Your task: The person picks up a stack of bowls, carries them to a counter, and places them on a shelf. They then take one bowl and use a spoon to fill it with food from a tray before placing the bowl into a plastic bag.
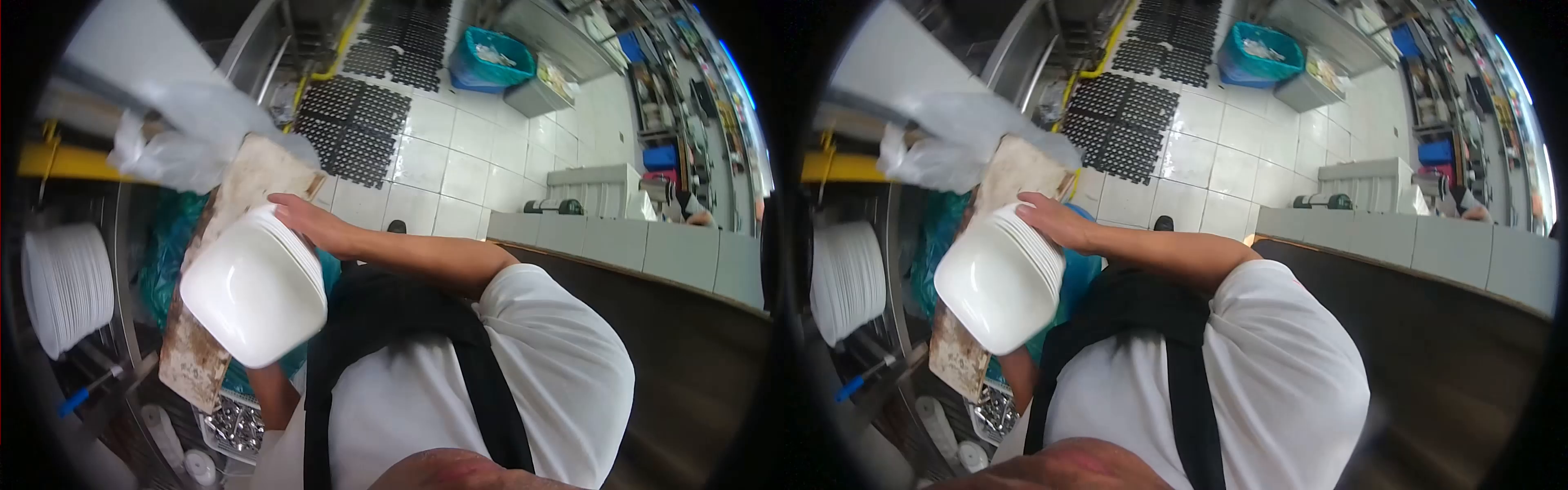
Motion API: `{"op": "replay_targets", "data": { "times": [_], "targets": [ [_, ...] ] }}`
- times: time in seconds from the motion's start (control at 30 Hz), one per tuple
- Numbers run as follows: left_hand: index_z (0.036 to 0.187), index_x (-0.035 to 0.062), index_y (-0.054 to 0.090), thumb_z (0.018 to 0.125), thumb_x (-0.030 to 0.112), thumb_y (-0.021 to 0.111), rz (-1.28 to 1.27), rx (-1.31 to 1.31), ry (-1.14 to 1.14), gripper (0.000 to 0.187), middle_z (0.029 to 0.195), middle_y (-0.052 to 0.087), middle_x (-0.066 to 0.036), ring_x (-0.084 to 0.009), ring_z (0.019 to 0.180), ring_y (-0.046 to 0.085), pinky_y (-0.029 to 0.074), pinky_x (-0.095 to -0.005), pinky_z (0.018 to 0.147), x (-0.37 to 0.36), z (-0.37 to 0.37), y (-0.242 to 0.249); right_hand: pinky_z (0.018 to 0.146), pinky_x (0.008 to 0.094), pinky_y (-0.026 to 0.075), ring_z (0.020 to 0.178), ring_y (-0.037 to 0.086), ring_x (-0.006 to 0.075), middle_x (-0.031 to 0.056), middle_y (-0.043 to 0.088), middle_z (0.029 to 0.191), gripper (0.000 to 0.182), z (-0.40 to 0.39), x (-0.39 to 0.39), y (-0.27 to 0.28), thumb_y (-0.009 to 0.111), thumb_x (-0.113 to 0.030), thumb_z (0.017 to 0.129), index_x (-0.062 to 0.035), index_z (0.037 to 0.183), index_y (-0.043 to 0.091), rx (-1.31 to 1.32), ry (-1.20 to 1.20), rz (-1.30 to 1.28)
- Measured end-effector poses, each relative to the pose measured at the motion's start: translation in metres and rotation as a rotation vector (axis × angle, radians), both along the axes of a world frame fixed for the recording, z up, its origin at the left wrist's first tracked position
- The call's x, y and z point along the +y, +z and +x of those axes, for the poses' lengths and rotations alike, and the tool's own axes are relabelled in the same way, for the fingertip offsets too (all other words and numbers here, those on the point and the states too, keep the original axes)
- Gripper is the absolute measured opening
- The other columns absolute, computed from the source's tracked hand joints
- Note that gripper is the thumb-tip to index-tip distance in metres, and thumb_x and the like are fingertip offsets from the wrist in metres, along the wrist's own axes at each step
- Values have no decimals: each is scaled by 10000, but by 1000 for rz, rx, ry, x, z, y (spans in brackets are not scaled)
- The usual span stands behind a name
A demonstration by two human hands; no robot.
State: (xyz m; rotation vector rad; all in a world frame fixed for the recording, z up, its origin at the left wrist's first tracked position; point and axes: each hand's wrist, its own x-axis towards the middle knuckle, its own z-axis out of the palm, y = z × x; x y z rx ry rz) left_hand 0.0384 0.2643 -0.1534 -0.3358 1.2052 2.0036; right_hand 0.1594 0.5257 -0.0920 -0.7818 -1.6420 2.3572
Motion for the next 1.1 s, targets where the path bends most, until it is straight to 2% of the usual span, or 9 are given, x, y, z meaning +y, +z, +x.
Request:
{"op": "replay_targets", "data": {
  "times": [0.17,0.3,0.47,0.57,0.67,0.8,0.97,1.03,1.1],
  "targets": [
    [1289,0,528,1007,344,432,-72,-103,-290,455,1229,619,-153,-299,1062,636,540,-442,905,44,49,6,1047,351,364,1259,429,191,113,483,1369,587,98,50,-12,347,-484,1028,-17,1364,461,113,23,-495],
    [1280,-1,533,1007,346,430,-88,-82,-604,454,1220,624,-153,-299,1053,639,541,-441,900,168,85,17,1035,350,370,1171,490,198,91,507,1280,507,208,100,-24,346,-421,1040,-39,1345,479,68,-192,-285],
    [1270,-3,540,1008,349,428,-64,-60,-944,453,1208,629,-154,-299,1041,642,543,-440,895,322,148,38,640,214,443,948,526,111,40,485,1278,896,316,158,0,526,-659,864,-149,1523,197,247,-127,-261],
    [1263,-5,543,1008,350,426,-37,-52,-1138,452,1201,632,-154,-299,1034,645,544,-440,891,409,198,53,649,208,438,987,517,120,53,437,1369,1009,375,193,20,566,-678,824,-148,1552,110,394,-100,43],
    [1257,-6,547,1008,351,425,-19,-60,-1320,452,1194,635,-154,-300,1027,647,545,-439,888,491,247,61,947,286,434,1257,422,149,90,342,1499,940,402,228,-22,594,-518,901,-174,1560,19,488,-138,238],
    [1249,-7,552,1009,353,422,-9,-99,-1531,452,1184,639,-155,-300,1018,650,546,-438,883,597,316,59,1002,337,426,1287,446,191,117,458,1428,811,487,300,-21,572,-468,936,-170,1555,141,96,41,-62],
    [1238,-9,559,1009,355,420,-15,-212,-1806,453,1172,644,-155,-300,1007,653,548,-437,878,717,391,46,982,361,442,1230,521,234,143,540,1342,641,605,395,-82,546,-446,953,-129,1479,363,-307,-649,36],
    [1234,-10,561,1010,356,419,-25,-267,-1935,453,1167,646,-155,-300,1002,655,549,-437,876,763,424,45,974,355,447,1192,545,223,135,555,1317,623,663,396,-132,543,-453,952,-121,1457,393,-513,-751,284],
    [1230,-11,564,1010,357,418,-15,-319,-2078,453,1163,648,-155,-300,998,656,549,-436,873,807,469,48,965,348,451,1128,559,202,120,569,1284,610,700,371,-132,536,-464,952,-120,1442,417,-662,-708,182]
  ]
}}
